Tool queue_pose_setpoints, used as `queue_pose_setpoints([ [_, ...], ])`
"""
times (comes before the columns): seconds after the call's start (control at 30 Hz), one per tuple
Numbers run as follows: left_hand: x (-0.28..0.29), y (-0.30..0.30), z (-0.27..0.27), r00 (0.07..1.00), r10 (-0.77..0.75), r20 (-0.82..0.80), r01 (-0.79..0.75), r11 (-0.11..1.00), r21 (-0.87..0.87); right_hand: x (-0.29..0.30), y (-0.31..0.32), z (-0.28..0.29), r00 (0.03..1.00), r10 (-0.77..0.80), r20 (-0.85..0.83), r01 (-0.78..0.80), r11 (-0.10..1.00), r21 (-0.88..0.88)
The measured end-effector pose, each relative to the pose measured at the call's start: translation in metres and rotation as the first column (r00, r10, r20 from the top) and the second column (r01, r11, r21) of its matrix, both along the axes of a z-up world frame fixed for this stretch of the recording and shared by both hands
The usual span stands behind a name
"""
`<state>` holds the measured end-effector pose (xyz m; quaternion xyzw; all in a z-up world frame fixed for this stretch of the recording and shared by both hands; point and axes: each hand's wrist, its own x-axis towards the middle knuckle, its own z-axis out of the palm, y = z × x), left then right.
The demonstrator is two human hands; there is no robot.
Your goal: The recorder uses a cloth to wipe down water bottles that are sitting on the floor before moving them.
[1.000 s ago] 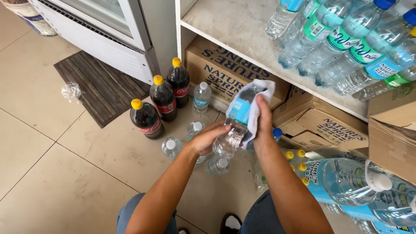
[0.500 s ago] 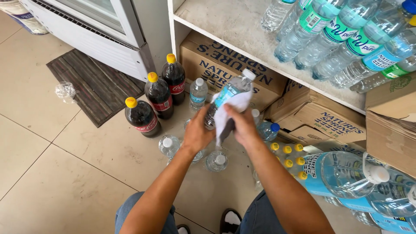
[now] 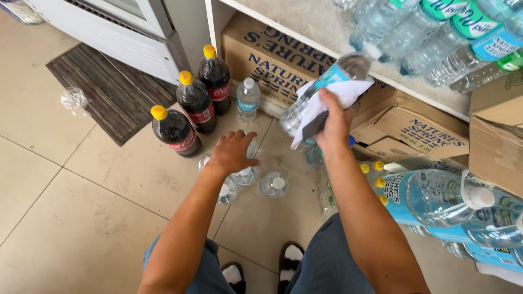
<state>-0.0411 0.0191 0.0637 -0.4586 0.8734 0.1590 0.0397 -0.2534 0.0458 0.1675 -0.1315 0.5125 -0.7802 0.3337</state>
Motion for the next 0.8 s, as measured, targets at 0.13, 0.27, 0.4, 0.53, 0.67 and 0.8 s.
queue_pose_setpoints([
  [0.13,-0.013,-0.015,-0.047,0.999,0.0,0.037,0.004,0.995,-0.098,-0.016,-0.003,0.007,0.993,-0.059,0.1,0.063,0.997,-0.038],
  [0.27,-0.02,-0.03,-0.094,0.992,0.122,0.021,-0.119,0.988,-0.103,-0.02,-0.002,0.007,0.98,-0.101,0.172,0.108,0.994,-0.031],
  [0.4,-0.021,-0.05,-0.119,0.978,0.171,-0.117,-0.176,0.984,-0.036,-0.022,-0.001,0.005,0.982,-0.11,0.15,0.116,0.993,-0.033],
  [0.53,-0.033,-0.067,-0.124,0.939,0.244,-0.241,-0.261,0.965,-0.04,-0.031,0.003,-0.002,0.992,-0.095,0.077,0.098,0.994,-0.038],
  [0.67,-0.042,-0.069,-0.113,0.889,0.318,-0.33,-0.359,0.931,-0.069,-0.037,0.005,-0.006,0.995,-0.098,0.032,0.098,0.995,-0.022],
  [0.8,-0.05,-0.071,-0.11,0.856,0.371,-0.361,-0.442,0.886,-0.139,-0.04,0.002,-0.01,0.995,-0.091,0.036,0.093,0.995,-0.037],
])
